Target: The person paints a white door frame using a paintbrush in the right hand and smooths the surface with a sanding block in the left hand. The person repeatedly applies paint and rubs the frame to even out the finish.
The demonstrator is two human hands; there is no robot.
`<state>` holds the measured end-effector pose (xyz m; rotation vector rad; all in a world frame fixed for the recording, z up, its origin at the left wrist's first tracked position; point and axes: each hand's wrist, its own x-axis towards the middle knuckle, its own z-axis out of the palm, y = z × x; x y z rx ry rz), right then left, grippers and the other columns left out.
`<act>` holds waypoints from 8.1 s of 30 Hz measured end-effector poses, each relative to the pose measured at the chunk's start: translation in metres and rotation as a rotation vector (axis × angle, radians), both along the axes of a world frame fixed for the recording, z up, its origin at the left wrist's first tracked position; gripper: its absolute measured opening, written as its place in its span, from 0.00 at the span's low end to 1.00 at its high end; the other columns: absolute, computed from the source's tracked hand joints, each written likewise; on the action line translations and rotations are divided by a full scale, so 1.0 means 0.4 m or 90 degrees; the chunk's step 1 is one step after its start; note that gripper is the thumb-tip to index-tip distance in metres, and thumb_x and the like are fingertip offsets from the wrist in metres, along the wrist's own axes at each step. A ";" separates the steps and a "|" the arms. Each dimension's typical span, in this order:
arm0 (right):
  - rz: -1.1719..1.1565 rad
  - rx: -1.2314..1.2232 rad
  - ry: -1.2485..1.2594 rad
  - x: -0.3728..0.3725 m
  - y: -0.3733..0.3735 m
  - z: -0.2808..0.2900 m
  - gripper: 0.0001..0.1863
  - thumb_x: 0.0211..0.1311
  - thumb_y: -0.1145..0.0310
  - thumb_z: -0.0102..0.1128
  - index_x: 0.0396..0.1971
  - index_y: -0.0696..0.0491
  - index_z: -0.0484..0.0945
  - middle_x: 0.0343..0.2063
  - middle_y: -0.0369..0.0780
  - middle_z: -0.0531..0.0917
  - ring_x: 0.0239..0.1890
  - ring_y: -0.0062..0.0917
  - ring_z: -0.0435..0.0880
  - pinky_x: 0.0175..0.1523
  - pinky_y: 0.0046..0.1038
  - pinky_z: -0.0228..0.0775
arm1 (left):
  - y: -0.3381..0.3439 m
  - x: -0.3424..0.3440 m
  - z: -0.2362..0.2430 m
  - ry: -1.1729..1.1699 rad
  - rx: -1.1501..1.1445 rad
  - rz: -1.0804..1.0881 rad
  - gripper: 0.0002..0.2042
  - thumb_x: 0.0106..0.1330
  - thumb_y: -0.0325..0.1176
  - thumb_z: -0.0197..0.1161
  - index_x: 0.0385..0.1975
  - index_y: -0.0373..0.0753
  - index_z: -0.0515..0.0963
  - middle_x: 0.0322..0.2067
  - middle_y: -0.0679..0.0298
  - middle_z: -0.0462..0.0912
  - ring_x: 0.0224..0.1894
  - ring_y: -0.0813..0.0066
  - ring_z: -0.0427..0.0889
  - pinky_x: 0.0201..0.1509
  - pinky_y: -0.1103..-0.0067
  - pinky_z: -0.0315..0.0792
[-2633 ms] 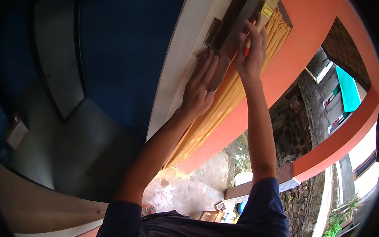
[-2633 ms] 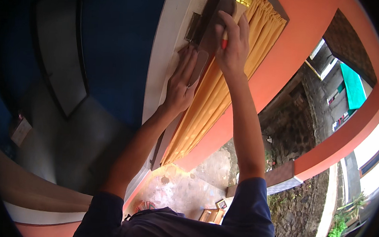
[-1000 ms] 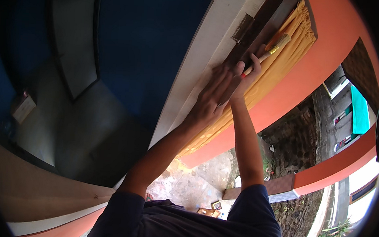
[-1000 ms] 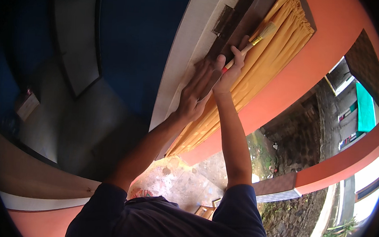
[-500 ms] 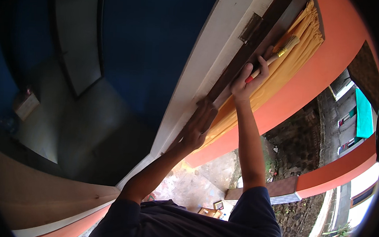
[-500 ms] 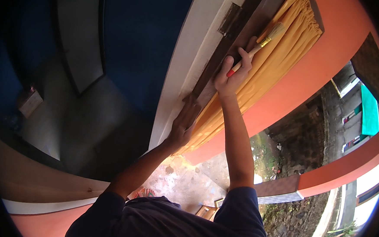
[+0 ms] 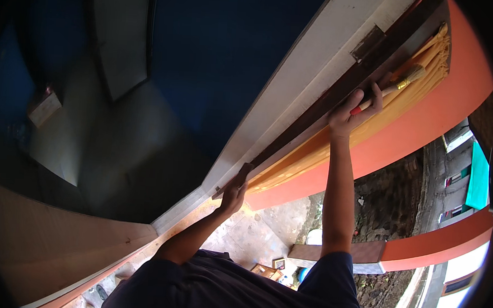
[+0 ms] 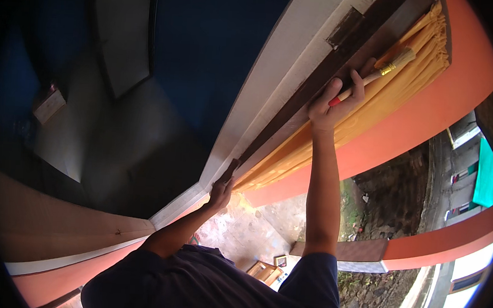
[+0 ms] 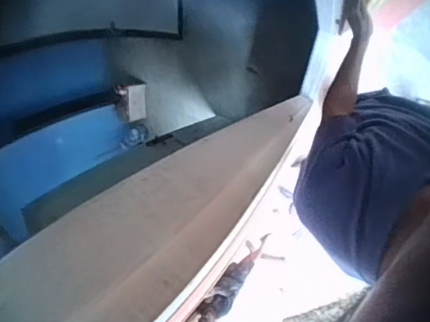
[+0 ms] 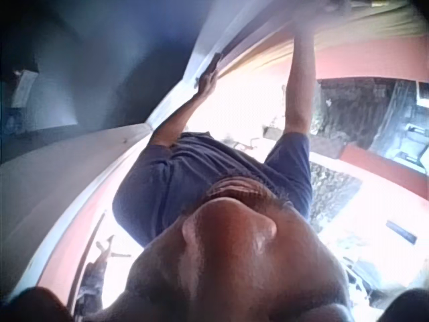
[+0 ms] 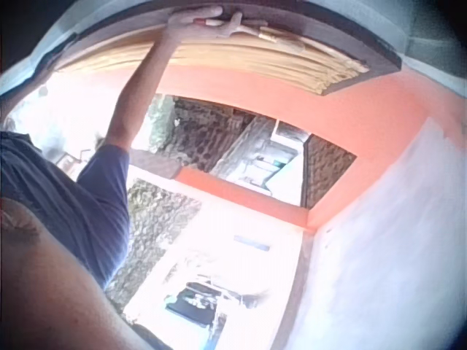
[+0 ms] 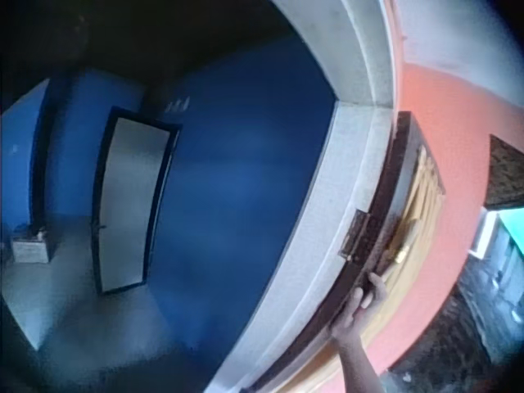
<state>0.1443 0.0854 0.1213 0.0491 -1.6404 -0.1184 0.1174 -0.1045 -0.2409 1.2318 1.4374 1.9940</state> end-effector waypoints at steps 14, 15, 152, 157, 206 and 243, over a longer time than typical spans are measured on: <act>-0.055 -0.026 0.023 0.003 -0.001 -0.016 0.22 0.79 0.65 0.47 0.62 0.63 0.56 0.72 0.67 0.54 0.77 0.59 0.53 0.78 0.51 0.43 | 0.246 -0.152 0.557 0.260 0.240 0.334 0.33 0.70 0.26 0.59 0.76 0.37 0.60 0.78 0.47 0.52 0.79 0.39 0.50 0.81 0.53 0.50; -0.061 -0.017 0.021 0.003 -0.001 -0.011 0.23 0.79 0.65 0.47 0.62 0.62 0.56 0.71 0.67 0.54 0.77 0.59 0.53 0.78 0.51 0.43 | 0.245 -0.156 0.517 0.275 0.227 0.338 0.33 0.69 0.26 0.59 0.76 0.37 0.61 0.77 0.46 0.54 0.78 0.38 0.52 0.80 0.53 0.51; -0.581 0.370 -0.025 0.194 0.140 -0.070 0.48 0.73 0.35 0.48 0.71 0.67 0.61 0.63 0.56 0.72 0.60 0.47 0.80 0.60 0.41 0.82 | 0.281 -0.222 0.681 0.064 0.283 0.308 0.32 0.64 0.26 0.64 0.71 0.35 0.68 0.69 0.46 0.68 0.71 0.45 0.68 0.75 0.56 0.67; -0.729 0.343 0.062 0.369 0.252 -0.038 0.52 0.70 0.27 0.38 0.67 0.66 0.66 0.57 0.53 0.77 0.53 0.41 0.84 0.52 0.38 0.86 | 0.181 -0.192 0.349 0.194 0.035 0.325 0.24 0.65 0.24 0.60 0.63 0.34 0.77 0.64 0.49 0.77 0.69 0.48 0.73 0.75 0.56 0.68; -0.096 0.111 0.104 -0.016 0.043 0.019 0.23 0.74 0.56 0.43 0.57 0.59 0.61 0.60 0.53 0.64 0.69 0.44 0.62 0.72 0.51 0.52 | 0.234 -0.255 0.709 0.009 0.144 0.227 0.21 0.79 0.42 0.53 0.56 0.27 0.73 0.47 0.44 0.78 0.54 0.48 0.79 0.58 0.62 0.71; 0.048 0.037 0.038 -0.007 0.022 0.005 0.17 0.78 0.71 0.42 0.60 0.58 0.57 0.74 0.68 0.51 0.79 0.56 0.50 0.80 0.50 0.36 | 0.144 -0.372 0.519 -0.100 0.042 -0.052 0.20 0.77 0.50 0.59 0.44 0.34 0.79 0.30 0.72 0.74 0.34 0.84 0.70 0.38 0.79 0.64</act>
